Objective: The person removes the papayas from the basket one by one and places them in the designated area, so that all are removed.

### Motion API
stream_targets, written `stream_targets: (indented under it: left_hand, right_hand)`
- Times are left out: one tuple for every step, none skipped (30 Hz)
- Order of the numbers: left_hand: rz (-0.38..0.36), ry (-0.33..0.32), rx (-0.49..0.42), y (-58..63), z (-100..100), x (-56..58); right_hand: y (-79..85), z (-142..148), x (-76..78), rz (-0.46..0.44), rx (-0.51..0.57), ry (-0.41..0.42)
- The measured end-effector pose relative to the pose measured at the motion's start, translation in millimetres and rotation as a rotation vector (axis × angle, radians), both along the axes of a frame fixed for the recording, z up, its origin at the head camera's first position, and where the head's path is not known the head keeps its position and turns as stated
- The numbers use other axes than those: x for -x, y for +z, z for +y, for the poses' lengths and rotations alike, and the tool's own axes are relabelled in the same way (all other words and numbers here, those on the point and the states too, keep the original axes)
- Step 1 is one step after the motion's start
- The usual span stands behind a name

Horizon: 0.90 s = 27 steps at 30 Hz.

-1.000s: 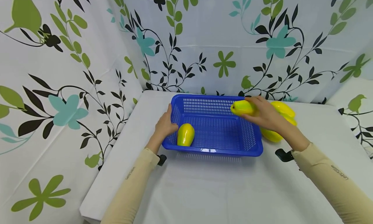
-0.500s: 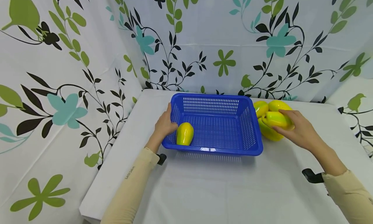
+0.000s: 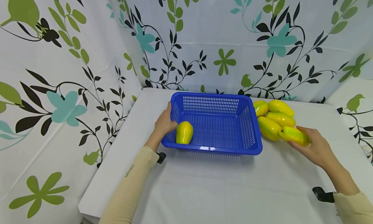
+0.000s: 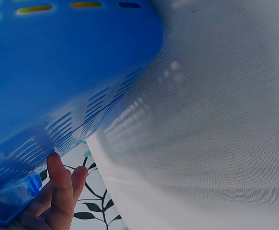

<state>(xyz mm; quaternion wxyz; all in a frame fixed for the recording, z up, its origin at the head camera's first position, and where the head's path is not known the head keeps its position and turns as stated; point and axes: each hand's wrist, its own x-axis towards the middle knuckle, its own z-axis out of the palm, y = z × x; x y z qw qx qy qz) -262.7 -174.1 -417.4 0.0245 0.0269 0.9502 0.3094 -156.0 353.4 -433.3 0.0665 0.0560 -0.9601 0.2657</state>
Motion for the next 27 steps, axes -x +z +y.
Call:
stream_targets:
  left_hand:
    - [0.001,0.001,0.0,-0.2,0,0.0]
    - [0.002,0.003,-0.001,-0.3,0,-0.2]
    - [0.004,0.004,0.0,-0.6,0,0.0]
    - [0.004,0.005,0.001,-0.7,0,0.0]
    - [0.005,0.007,0.002,-1.0,0,0.2]
    - [0.006,0.006,0.003,-1.2,0,0.3]
    - [0.007,0.006,0.004,-1.3,-1,0.3]
    - [0.008,0.005,0.003,-1.3,0,0.3]
    - [0.009,0.004,0.003,-1.3,0,0.3]
    - [0.01,0.003,0.001,-1.1,0,0.0]
    - [0.011,0.004,0.002,-1.1,0,-0.2]
    - [0.012,0.003,0.002,-1.1,0,-0.2]
    - [0.011,0.004,0.003,-1.1,0,-0.4]
    - [0.011,0.005,0.004,-1.1,0,-0.3]
    - [0.011,0.005,0.006,-1.1,0,-0.4]
    - [0.011,0.006,0.009,-1.1,1,-0.4]
    - [0.008,0.006,0.011,-1.2,1,-0.3]
    - [0.007,0.005,0.012,-1.3,1,-0.3]
    - [0.005,0.006,0.014,-1.2,1,-0.4]
    - [0.003,0.005,0.014,-1.1,1,-0.5]
    - [0.002,0.005,0.014,-1.1,1,-0.4]
    - [0.002,0.006,0.014,-1.2,1,-0.3]
    - [0.002,0.007,0.013,-1.2,1,-0.1]
    - [0.002,0.008,0.014,-1.3,1,0.2]
    - [0.001,0.01,0.014,-1.3,1,0.6]
    - [0.002,0.012,0.015,-1.5,1,1.0]
    - [0.002,0.013,0.013,-1.6,1,1.3]
  right_hand:
    - [-2.4,2,-0.8,-0.001,-0.001,-0.002]
    - [-4.5,3,-1.3,-0.002,0.0,-0.005]
    - [-6.6,4,-1.7,-0.002,-0.002,-0.008]
    - [-8.5,5,-2.1,-0.004,-0.003,-0.007]
    - [-10.3,6,-2.2,-0.006,-0.004,-0.009]
    - [-12.1,7,-2.3,-0.007,-0.005,-0.011]
    - [-13.7,8,-2.2,-0.008,-0.003,-0.013]
    - [-15.1,8,-2.1,-0.009,-0.001,-0.013]
    - [-16.4,9,-2.1,-0.012,-0.001,-0.014]
    - [-17.5,9,-2.0,-0.018,0.001,-0.014]
    - [-18.6,9,-1.8,-0.023,0.005,-0.013]
    - [-19.8,9,-1.7,-0.029,0.007,-0.013]
    - [-20.9,9,-1.6,-0.037,0.006,-0.013]
    - [-22.0,9,-1.5,-0.043,0.005,-0.014]
    - [-22.9,9,-1.3,-0.049,0.005,-0.016]
    - [-23.9,9,-1.2,-0.055,0.003,-0.017]
    - [-24.9,9,-1.1,-0.06,0.0,-0.018]
    - [-25.9,9,-0.9,-0.064,-0.004,-0.019]
    - [-26.7,9,-0.7,-0.067,-0.006,-0.02]
    - [-27.5,9,-0.4,-0.069,-0.008,-0.02]
    - [-28.1,9,-0.1,-0.072,-0.01,-0.02]
    - [-28.7,9,0.3,-0.073,-0.014,-0.018]
    - [-29.1,9,0.8,-0.07,-0.015,-0.016]
    - [-29.5,9,1.5,-0.066,-0.019,-0.012]
    - [-29.6,9,2.3,-0.062,-0.02,-0.009]
    - [-29.7,9,3.1,-0.06,-0.024,-0.007]
    - [-29.8,9,3.9,-0.058,-0.025,-0.004]
